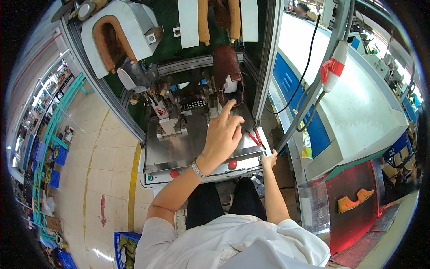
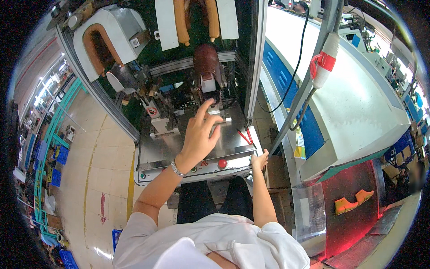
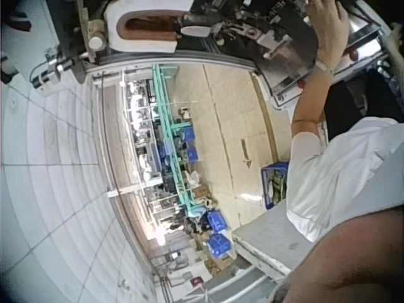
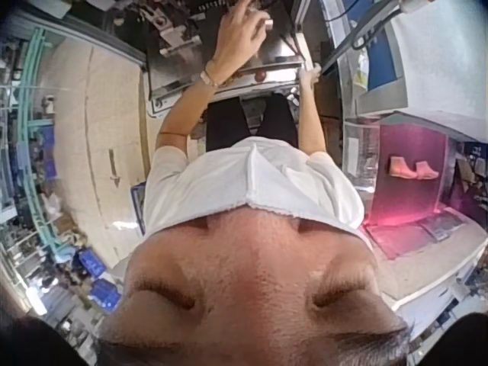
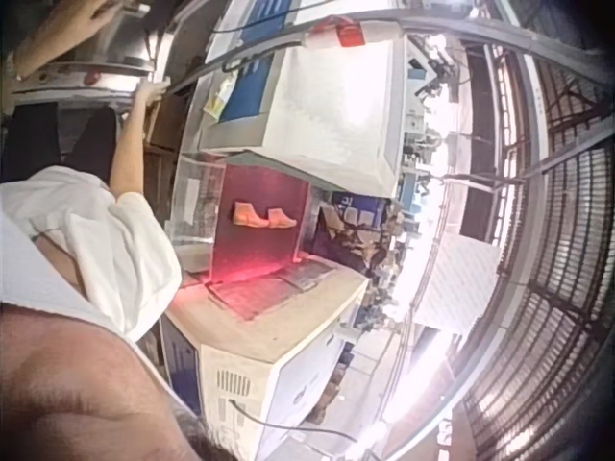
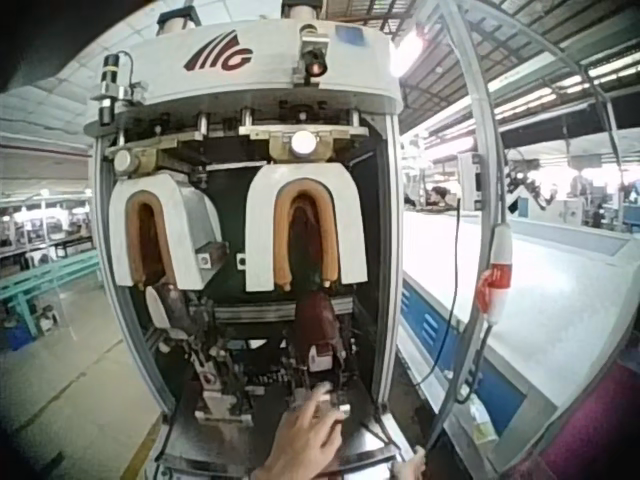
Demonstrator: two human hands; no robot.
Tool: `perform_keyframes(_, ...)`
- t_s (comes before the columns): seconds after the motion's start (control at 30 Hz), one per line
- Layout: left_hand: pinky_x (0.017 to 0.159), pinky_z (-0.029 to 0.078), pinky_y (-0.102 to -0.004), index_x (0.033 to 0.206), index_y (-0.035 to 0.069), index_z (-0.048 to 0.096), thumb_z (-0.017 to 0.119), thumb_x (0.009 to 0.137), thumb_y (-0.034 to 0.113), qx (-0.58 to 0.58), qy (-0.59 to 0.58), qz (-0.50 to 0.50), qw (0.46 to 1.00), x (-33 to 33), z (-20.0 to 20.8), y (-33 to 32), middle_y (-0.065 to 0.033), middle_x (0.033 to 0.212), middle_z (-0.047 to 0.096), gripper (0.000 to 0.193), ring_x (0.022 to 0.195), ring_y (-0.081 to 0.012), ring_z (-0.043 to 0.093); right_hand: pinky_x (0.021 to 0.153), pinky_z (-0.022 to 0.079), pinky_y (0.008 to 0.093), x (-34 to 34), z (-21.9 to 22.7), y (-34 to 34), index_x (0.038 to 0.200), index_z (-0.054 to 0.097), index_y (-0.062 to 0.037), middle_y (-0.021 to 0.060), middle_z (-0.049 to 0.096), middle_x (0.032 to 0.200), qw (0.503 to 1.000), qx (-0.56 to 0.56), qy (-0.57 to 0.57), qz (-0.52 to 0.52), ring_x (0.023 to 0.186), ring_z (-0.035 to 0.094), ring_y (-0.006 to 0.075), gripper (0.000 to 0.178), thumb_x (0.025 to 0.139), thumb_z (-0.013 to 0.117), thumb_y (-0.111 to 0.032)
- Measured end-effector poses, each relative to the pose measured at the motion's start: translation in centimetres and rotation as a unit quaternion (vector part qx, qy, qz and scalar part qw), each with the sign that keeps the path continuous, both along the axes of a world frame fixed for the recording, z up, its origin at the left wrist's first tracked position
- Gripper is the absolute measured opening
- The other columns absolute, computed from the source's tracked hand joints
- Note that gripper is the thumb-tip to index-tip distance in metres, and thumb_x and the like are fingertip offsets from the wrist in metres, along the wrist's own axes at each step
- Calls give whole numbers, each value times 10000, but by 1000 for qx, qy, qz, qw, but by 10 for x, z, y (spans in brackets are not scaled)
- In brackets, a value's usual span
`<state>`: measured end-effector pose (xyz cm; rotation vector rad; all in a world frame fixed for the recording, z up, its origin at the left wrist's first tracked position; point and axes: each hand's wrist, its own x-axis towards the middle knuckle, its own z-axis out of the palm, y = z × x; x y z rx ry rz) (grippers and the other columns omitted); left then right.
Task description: Operating a heat-setting or lasting machine to shape shoe uppers.
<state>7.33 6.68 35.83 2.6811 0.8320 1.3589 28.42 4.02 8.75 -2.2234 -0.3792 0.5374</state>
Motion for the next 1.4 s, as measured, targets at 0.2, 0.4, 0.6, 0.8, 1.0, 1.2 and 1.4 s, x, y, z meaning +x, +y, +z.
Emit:
perform_keyframes(0.2,729,413,-395,882,59,495,603,705,54,18,64,84,994,16,21,43,-172,1300,364,208,889,-256,554,958,308,440,10,-22,0,1297,322,-164,101,438,1285,991,89,74,-64,1187,387,289,749,641,684,-170)
perform_keyframes(0.4,657,439,-411,845,50,465,603,679,34,46,16,63,997,25,33,59,-155,1195,412,216,788,-282,566,912,347,448,3,-26,-5,1226,424,-144,57,531,1189,985,118,37,-118,1117,453,273,607,669,655,-215)
perform_keyframes(0.6,641,482,-405,842,36,444,607,641,5,-15,88,111,990,27,34,74,-163,1161,410,261,696,-299,580,884,372,425,-3,-16,-3,1177,470,-125,84,547,1150,988,92,11,-124,1074,475,300,522,688,627,-219)
perform_keyframes(0.8,676,469,-433,845,40,431,589,628,1,2,41,95,995,28,22,80,-170,1167,409,270,754,-316,579,885,371,411,-4,-19,1,1163,483,-122,86,559,1122,984,118,3,-137,1059,483,293,499,700,622,-246)
perform_keyframes(1.0,722,432,-463,878,62,424,588,632,-6,-38,48,92,994,31,19,79,-166,1213,376,303,818,-302,574,866,381,408,0,-22,-1,1146,499,-122,84,563,1115,981,137,-2,-139,1033,500,288,486,700,628,-267)
perform_keyframes(1.2,738,426,-456,893,74,426,590,633,-6,-53,26,84,995,28,16,73,-169,1217,351,317,885,-308,561,856,386,405,-5,-19,-4,1155,497,-130,67,571,1124,982,126,-3,-139,1041,502,273,510,708,647,-325)
perform_keyframes(1.4,710,443,-439,895,77,431,603,647,14,-19,-5,56,998,26,14,74,-162,1218,344,309,854,-326,562,872,384,414,-13,-18,-6,1162,482,-117,74,564,1130,983,127,-31,-129,1062,491,289,517,715,641,-322)
